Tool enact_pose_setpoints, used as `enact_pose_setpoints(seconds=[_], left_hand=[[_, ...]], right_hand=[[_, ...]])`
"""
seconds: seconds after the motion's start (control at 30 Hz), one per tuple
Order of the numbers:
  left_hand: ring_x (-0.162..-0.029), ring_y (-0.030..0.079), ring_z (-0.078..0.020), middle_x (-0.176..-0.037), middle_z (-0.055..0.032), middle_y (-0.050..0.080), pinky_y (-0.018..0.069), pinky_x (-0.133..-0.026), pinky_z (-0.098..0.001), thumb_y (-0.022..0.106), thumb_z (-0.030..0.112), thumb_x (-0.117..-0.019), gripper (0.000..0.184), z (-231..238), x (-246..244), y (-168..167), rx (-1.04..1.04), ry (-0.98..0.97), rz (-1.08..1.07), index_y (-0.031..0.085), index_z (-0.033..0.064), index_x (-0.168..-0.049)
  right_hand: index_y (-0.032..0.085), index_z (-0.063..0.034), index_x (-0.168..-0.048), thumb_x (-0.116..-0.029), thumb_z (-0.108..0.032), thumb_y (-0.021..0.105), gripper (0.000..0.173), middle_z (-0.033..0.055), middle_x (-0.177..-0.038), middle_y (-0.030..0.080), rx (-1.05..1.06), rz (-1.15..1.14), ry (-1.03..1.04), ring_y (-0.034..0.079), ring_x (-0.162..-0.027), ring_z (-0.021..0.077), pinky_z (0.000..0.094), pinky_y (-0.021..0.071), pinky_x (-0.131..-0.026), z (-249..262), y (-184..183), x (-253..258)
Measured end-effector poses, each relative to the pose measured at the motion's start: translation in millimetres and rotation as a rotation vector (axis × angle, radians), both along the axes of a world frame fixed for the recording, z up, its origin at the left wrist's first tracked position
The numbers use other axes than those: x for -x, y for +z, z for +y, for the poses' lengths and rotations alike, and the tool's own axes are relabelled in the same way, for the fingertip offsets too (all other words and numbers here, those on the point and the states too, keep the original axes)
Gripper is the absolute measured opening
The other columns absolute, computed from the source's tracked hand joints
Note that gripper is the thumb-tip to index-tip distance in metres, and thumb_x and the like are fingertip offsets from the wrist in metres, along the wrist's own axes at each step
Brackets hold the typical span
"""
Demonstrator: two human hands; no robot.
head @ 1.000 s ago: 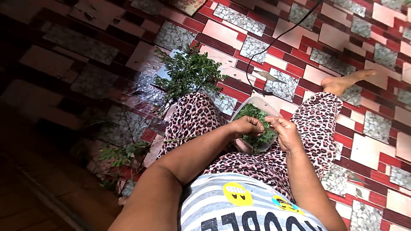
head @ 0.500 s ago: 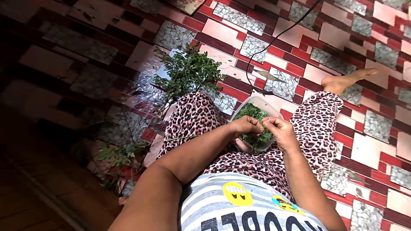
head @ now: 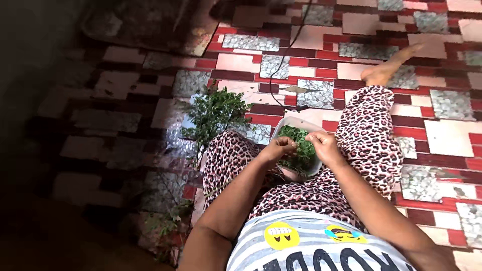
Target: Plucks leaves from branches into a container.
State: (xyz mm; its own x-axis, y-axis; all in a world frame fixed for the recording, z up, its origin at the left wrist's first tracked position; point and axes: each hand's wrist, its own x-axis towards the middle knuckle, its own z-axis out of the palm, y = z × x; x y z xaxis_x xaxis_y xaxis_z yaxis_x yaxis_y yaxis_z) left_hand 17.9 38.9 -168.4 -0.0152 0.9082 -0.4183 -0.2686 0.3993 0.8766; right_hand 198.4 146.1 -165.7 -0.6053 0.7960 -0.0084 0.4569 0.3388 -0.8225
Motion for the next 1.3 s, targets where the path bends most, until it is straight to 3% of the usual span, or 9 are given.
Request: enact_pose_setpoints(seconds=[0.07,0.2,0.27,0.37,0.67,0.8,0.9,1.03,1.3], left_hand=[[-0.085,0.065,-0.0171,-0.098,-0.0076,0.066,0.0567,-0.074,-0.0353,0.049,0.012,-0.1074,0.013,-0.1,7.3,-3.3,0.027,0.041,-0.032,0.059,0.0041,-0.107],[-0.085,0.071,-0.0227,-0.106,-0.0126,0.069,0.0598,-0.075,-0.0396,0.042,0.013,-0.1099,0.017,-3.1,14.5,-1.9,0.07,0.098,-0.051,0.055,0.003,-0.113],[-0.079,0.071,-0.0244,-0.103,-0.0149,0.069,0.0608,-0.071,-0.0393,0.038,0.014,-0.1113,0.019,-3.6,15.5,-0.8,0.101,0.104,-0.047,0.051,0.0019,-0.117],[-0.069,0.069,-0.022,-0.094,-0.014,0.068,0.0601,-0.065,-0.0353,0.037,0.015,-0.1116,0.019,-2.8,16.5,0.1,0.11,0.11,-0.012,0.051,0.0016,-0.113],[-0.074,0.065,-0.0131,-0.089,-0.0057,0.067,0.0568,-0.072,-0.0298,0.056,-0.007,-0.0972,0.024,-1.6,25.5,0.1,-0.036,0.173,-0.115,0.054,0.0018,-0.119],[-0.077,0.066,-0.015,-0.09,-0.0073,0.067,0.0582,-0.075,-0.0321,0.061,-0.006,-0.0958,0.023,-1.6,27.1,-5.9,-0.041,0.238,-0.118,0.056,0.001,-0.117],[-0.078,0.068,-0.0155,-0.09,-0.0081,0.069,0.0587,-0.076,-0.0319,0.06,-0.006,-0.0961,0.022,-4.7,26.5,-5.2,-0.031,0.272,-0.151,0.057,-0.0004,-0.117],[-0.076,0.068,-0.0163,-0.088,-0.0092,0.069,0.0592,-0.072,-0.0323,0.062,-0.007,-0.0951,0.021,-9.7,18.6,-0.2,-0.024,0.374,-0.137,0.056,-0.0005,-0.114],[-0.082,0.07,-0.02,-0.09,-0.0122,0.069,0.0605,-0.079,-0.0366,0.071,-0.008,-0.0869,0.03,-11.5,0.8,-13.5,0.025,0.494,-0.074,0.056,-0.0045,-0.112]], right_hand=[[0.072,0.0053,-0.108,-0.1042,-0.005,0.051,0.024,0.0202,-0.122,0.067,-0.059,-0.013,0.034,0.064,-0.117,0.0303,0.049,0.0495,-0.104,-0.5,-9.0,-3.4],[0.07,0.006,-0.095,-0.09,-0.001,0.07,0.009,0.023,-0.12,0.066,-0.173,-0.042,-0.063,0.063,-0.115,0.0376,0.0551,0.0499,-0.101,-2.8,-17.4,-8.3],[0.067,0.0077,-0.105,-0.0852,-0.006,0.079,0.027,0.0281,-0.129,0.059,-0.169,-0.138,-0.125,0.056,-0.122,0.0463,0.0627,0.0449,-0.105,-0.1,-14.3,-12.1],[0.063,0.0038,-0.126,-0.0866,-0.011,0.08,0.046,0.0277,-0.143,0.051,-0.156,-0.29,-0.157,0.051,-0.128,0.0497,0.0663,0.0421,-0.105,2.1,-8.2,-16.8],[0.061,0.0045,-0.133,-0.0944,-0.013,0.072,0.044,0.0276,-0.151,0.045,0.041,-0.352,-0.086,0.049,-0.135,0.0458,0.0609,0.0421,-0.11,3.6,-3.2,-29.9],[0.064,0.0046,-0.127,-0.0952,-0.01,0.07,0.036,0.0257,-0.143,0.053,-0.022,-0.184,-0.084,0.053,-0.13,0.0434,0.0611,0.0434,-0.108,10.4,3.7,-23.7],[0.071,0.0027,-0.109,-0.0999,-0.009,0.062,0.017,0.0188,-0.115,0.069,0.036,-0.056,0.058,0.068,-0.107,0.0297,0.0508,0.0543,-0.096,8.8,16.4,-5.7],[0.07,0.0028,-0.109,-0.0996,-0.008,0.063,0.016,0.0134,-0.108,0.07,0.442,-0.058,0.338,0.065,-0.1,0.0183,0.0393,0.0526,-0.094,13.1,15.0,24.4],[0.065,-0.0026,-0.099,-0.0924,0.002,0.063,0.009,0.0034,-0.094,0.07,0.962,0.318,0.167,0.066,-0.087,0.0092,0.0272,0.0557,-0.08,1.2,-16.4,32.3]])
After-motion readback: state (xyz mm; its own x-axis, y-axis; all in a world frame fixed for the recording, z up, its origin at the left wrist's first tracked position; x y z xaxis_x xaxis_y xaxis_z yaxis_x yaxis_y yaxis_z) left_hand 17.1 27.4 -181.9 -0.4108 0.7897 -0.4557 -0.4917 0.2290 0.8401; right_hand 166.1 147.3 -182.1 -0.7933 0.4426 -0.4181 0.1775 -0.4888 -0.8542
